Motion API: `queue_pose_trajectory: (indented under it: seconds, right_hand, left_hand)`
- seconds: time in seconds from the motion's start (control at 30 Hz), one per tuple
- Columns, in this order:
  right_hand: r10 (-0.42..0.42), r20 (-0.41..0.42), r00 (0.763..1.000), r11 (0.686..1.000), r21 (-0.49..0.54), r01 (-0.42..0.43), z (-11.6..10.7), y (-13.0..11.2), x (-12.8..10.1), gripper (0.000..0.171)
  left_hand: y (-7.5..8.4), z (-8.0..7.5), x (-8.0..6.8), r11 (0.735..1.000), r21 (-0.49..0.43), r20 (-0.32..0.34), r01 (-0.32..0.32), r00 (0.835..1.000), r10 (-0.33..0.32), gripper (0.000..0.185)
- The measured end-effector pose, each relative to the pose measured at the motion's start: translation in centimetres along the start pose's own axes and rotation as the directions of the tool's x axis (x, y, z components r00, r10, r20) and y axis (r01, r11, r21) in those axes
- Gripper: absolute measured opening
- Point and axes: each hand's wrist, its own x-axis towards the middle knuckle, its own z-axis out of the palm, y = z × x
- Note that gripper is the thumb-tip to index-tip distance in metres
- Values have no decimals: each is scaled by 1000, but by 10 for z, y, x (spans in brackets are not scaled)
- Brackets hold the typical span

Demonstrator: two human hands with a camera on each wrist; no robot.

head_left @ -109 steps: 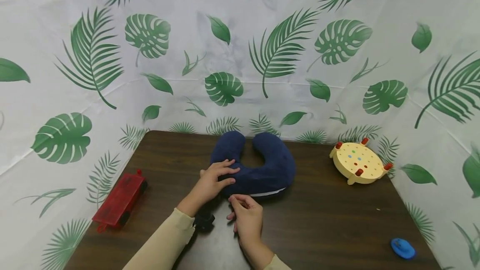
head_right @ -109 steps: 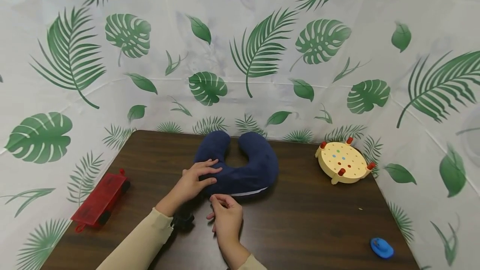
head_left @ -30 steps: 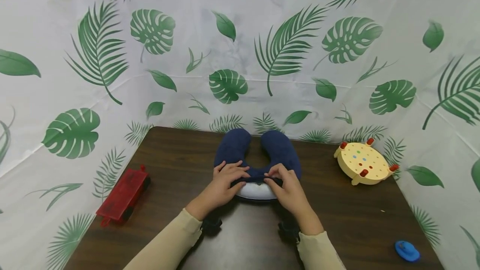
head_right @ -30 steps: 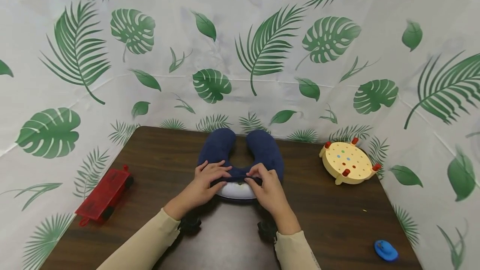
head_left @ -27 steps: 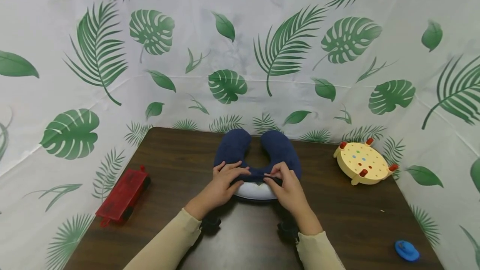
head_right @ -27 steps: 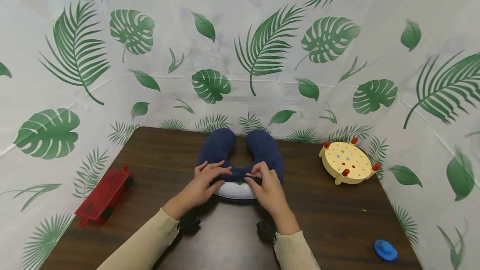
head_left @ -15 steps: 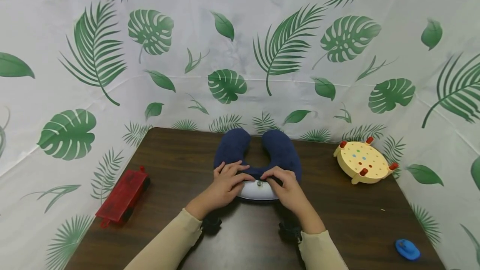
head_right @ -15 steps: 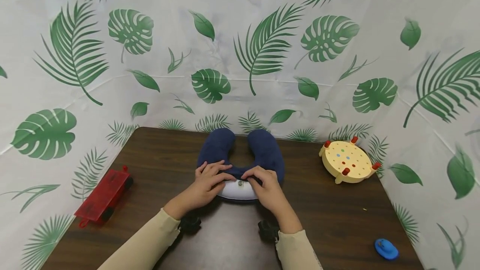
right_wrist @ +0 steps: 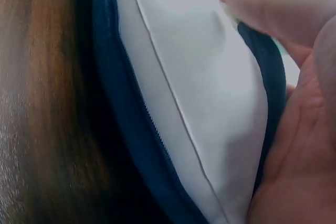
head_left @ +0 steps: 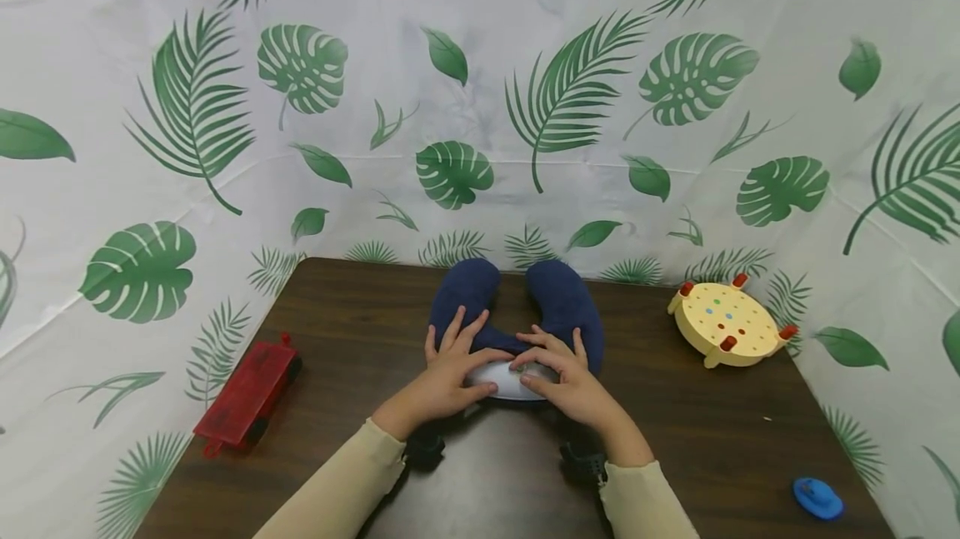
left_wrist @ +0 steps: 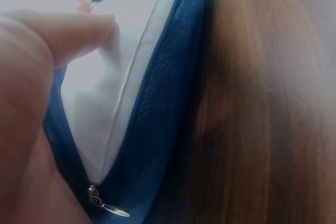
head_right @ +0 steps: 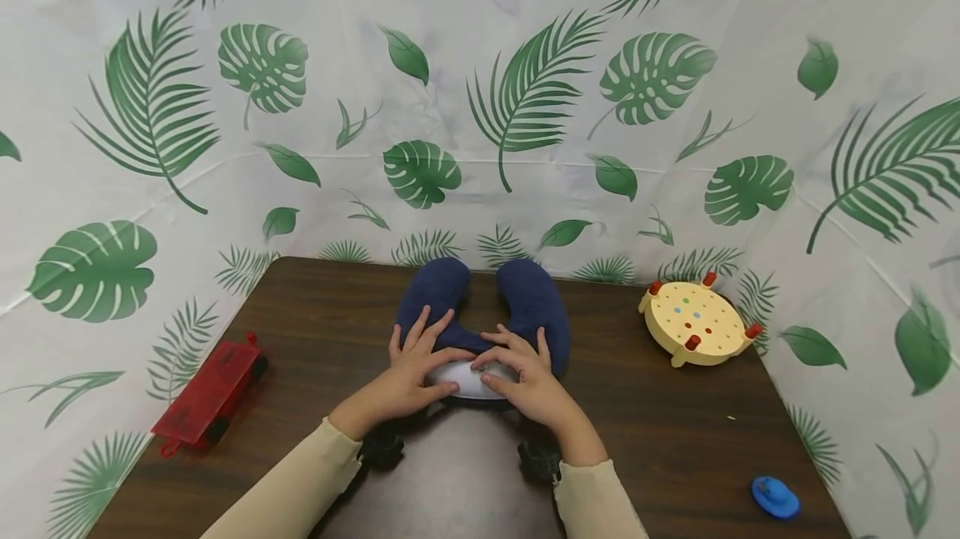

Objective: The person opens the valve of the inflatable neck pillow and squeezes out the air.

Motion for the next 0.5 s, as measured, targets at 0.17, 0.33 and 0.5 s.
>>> queue_pose_trajectory:
  seconds: [0.17, 0.33, 0.5]
  right_hand:
    - [-14, -1, 1000, 999, 42, 14, 0, 5, -1, 16]
    - [2, -2, 1000, 997, 81, -2, 0, 8, -2, 14]
    - [19, -9, 1000, 993, 117, -18, -2, 8, -2, 8]
  left_hand:
    - [-1, 0, 0, 1000, -8, -5, -12, 1000, 12, 48]
    - [-1, -1, 0, 1000, -12, 1, -4, 1000, 4, 47]
    - [0, -1, -1, 1000, -21, -7, -10, 1000, 10, 47]
